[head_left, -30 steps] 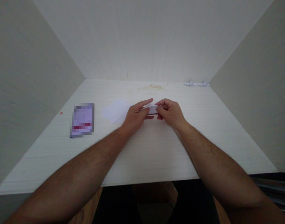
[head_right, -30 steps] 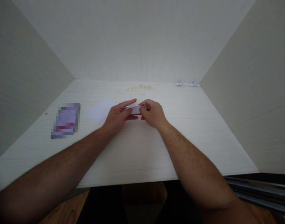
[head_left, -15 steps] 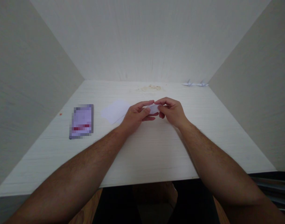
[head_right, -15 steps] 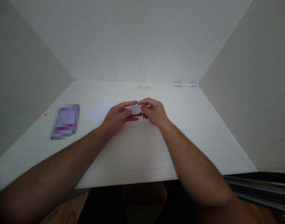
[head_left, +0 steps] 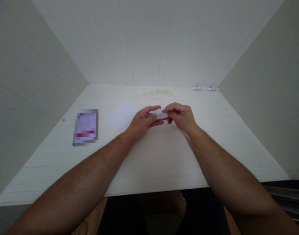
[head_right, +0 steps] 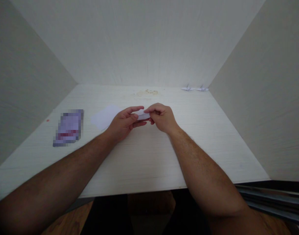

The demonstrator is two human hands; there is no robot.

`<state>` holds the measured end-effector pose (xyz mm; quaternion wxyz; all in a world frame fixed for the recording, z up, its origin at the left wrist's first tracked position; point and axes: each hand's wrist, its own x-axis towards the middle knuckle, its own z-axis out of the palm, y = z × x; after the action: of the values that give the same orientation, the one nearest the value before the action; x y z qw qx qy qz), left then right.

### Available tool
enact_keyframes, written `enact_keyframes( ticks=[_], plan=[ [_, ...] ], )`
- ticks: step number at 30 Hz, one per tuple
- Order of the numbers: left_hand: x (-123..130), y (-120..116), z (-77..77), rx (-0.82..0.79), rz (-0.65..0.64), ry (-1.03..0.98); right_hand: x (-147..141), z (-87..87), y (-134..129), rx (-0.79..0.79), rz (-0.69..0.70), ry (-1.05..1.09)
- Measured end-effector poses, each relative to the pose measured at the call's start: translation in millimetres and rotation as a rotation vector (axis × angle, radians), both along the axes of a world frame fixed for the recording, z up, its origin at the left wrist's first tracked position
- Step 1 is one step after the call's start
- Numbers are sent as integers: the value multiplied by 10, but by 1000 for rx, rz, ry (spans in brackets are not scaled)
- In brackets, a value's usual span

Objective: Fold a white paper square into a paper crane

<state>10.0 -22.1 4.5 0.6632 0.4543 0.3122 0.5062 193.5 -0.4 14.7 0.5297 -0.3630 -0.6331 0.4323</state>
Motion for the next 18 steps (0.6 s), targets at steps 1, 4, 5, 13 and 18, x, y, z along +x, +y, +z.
enact_keyframes(
  ticks=[1,4,5,13,18],
  plan=[
    [3,2,-3,-3,0,-1,-1,-7,2,12,-1,6],
    [4,5,-12,-3,1,4,-5,-29,11,30,-2,11],
    [3,7,-15,-1,1,4,-6,-33,13,36,-1,12],
    [-3,35,-54,23,49,20,-12,-5,-4,-5,-14,-27],
    [4,53,-64,30,123,78,-24,-8,-11,-74,0,-21]
  ],
)
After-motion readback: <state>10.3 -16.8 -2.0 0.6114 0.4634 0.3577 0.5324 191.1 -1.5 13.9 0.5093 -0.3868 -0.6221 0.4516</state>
